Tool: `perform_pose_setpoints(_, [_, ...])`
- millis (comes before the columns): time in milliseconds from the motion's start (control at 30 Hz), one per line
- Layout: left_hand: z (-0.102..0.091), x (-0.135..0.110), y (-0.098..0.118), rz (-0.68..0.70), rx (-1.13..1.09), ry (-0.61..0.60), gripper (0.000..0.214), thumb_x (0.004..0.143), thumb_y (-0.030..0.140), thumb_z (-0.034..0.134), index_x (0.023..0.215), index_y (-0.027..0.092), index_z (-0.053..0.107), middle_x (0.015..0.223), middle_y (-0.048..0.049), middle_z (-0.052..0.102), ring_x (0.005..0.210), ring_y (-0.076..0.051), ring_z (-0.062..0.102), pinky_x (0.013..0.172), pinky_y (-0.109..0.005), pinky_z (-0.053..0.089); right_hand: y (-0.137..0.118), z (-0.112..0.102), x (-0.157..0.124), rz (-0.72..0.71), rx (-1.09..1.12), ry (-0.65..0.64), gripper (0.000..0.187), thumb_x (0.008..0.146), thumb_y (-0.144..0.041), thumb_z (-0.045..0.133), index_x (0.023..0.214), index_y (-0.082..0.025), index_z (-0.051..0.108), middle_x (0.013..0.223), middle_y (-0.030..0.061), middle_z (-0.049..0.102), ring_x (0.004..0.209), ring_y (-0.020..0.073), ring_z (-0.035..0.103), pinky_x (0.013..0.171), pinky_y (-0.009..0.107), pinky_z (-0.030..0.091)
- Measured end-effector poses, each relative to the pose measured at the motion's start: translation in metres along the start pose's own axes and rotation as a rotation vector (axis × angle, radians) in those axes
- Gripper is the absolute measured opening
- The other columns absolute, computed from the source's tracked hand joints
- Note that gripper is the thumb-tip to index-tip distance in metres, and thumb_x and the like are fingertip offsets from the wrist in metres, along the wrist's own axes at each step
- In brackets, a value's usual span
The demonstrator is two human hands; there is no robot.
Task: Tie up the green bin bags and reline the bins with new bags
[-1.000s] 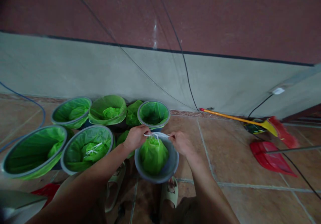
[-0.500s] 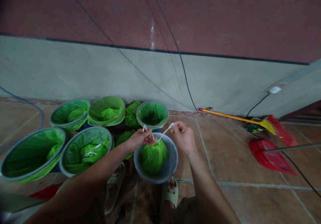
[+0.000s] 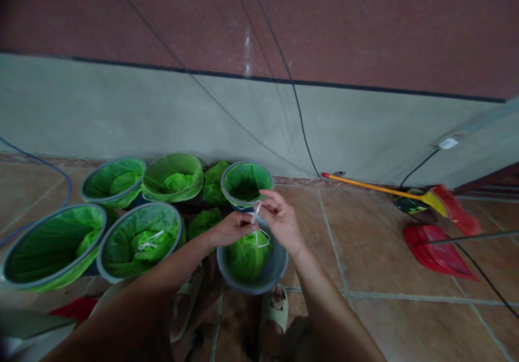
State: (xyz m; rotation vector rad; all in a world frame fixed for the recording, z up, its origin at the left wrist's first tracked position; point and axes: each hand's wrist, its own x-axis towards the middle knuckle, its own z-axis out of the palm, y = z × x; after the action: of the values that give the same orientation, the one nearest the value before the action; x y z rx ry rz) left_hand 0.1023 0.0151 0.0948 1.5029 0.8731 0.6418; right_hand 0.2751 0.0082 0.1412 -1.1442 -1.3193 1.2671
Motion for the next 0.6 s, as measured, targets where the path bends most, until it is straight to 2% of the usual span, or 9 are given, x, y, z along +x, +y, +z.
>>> perform_pose_setpoints(67, [-0.001, 0.000, 0.000, -0.003, 0.025, 0.031, 0.032, 0.082, 0.042, 0.065, 0.067, 0.013, 0.066, 0.057, 0.0037, 0.051, 0.055, -0.007, 0.042, 0.055, -0.021, 0.034, 0.010, -0.003, 0.002, 0.148, -0.069, 0.039, 0.048, 0.074, -0.035, 0.071, 0.117, -0.021, 0.057, 0.094, 0.0034, 0.070, 0.062, 0.0110, 0.062, 0.053, 0.022, 0.048])
perform_pose_setpoints(100, [-0.002, 0.001, -0.001, -0.004, 0.025, 0.045, 0.033, 0.082, 0.043, 0.064, 0.068, 0.013, 0.067, 0.056, 0.0036, 0.051, 0.054, -0.007, 0.042, 0.054, -0.021, 0.033, 0.015, -0.004, 0.002, 0.240, -0.112, 0.005, 0.047, 0.073, -0.033, 0.070, 0.116, -0.020, 0.057, 0.097, 0.0045, 0.070, 0.057, 0.0097, 0.059, 0.047, 0.021, 0.044])
perform_pose_setpoints(167, [-0.003, 0.002, -0.003, -0.007, 0.003, 0.070, 0.035, 0.083, 0.045, 0.062, 0.068, 0.013, 0.066, 0.056, 0.0035, 0.051, 0.053, -0.007, 0.042, 0.053, -0.021, 0.033, 0.024, -0.002, -0.001, 0.386, -0.164, -0.154, 0.042, 0.072, -0.030, 0.067, 0.112, -0.019, 0.058, 0.097, 0.0053, 0.069, 0.052, 0.0083, 0.056, 0.042, 0.019, 0.039])
perform_pose_setpoints(200, [-0.003, 0.002, -0.005, -0.011, -0.017, 0.082, 0.036, 0.083, 0.046, 0.061, 0.068, 0.013, 0.066, 0.057, 0.0033, 0.052, 0.053, -0.007, 0.043, 0.053, -0.021, 0.034, 0.027, 0.000, -0.003, 0.414, -0.162, -0.234, 0.038, 0.072, -0.029, 0.066, 0.108, -0.018, 0.059, 0.093, 0.0043, 0.068, 0.052, 0.0084, 0.056, 0.043, 0.019, 0.039])
perform_pose_setpoints(233, [-0.003, 0.003, -0.007, -0.019, -0.040, 0.096, 0.037, 0.082, 0.047, 0.061, 0.069, 0.013, 0.066, 0.057, 0.0031, 0.053, 0.054, -0.008, 0.044, 0.053, -0.021, 0.034, 0.030, 0.002, -0.004, 0.414, -0.149, -0.288, 0.035, 0.072, -0.028, 0.065, 0.104, -0.018, 0.060, 0.087, 0.0027, 0.067, 0.054, 0.0087, 0.056, 0.045, 0.019, 0.041])
perform_pose_setpoints(300, [-0.002, 0.004, -0.011, -0.040, -0.077, 0.117, 0.037, 0.081, 0.048, 0.062, 0.070, 0.013, 0.067, 0.059, 0.0028, 0.055, 0.054, -0.008, 0.046, 0.053, -0.020, 0.035, 0.033, 0.006, -0.005, 0.379, -0.128, -0.313, 0.027, 0.071, -0.029, 0.064, 0.095, -0.017, 0.061, 0.076, -0.0002, 0.064, 0.057, 0.0092, 0.056, 0.052, 0.020, 0.044])
perform_pose_setpoints(433, [0.000, 0.005, -0.015, -0.097, -0.132, 0.164, 0.034, 0.081, 0.046, 0.062, 0.073, 0.014, 0.068, 0.056, 0.0034, 0.056, 0.049, -0.007, 0.046, 0.051, -0.020, 0.038, 0.035, 0.004, 0.000, 0.328, -0.248, -0.222, 0.021, 0.072, -0.032, 0.061, 0.086, -0.017, 0.064, 0.068, -0.0012, 0.062, 0.056, 0.0102, 0.053, 0.056, 0.023, 0.044])
perform_pose_setpoints(600, [0.001, 0.005, -0.008, -0.250, -0.200, 0.231, 0.030, 0.082, 0.042, 0.064, 0.074, 0.013, 0.068, 0.057, 0.0017, 0.061, 0.045, -0.006, 0.051, 0.049, -0.019, 0.041, 0.027, -0.007, 0.003, 0.157, -0.506, -0.078, 0.021, 0.075, -0.032, 0.056, 0.081, -0.018, 0.070, 0.068, 0.0011, 0.065, 0.060, 0.0124, 0.055, 0.057, 0.024, 0.041])
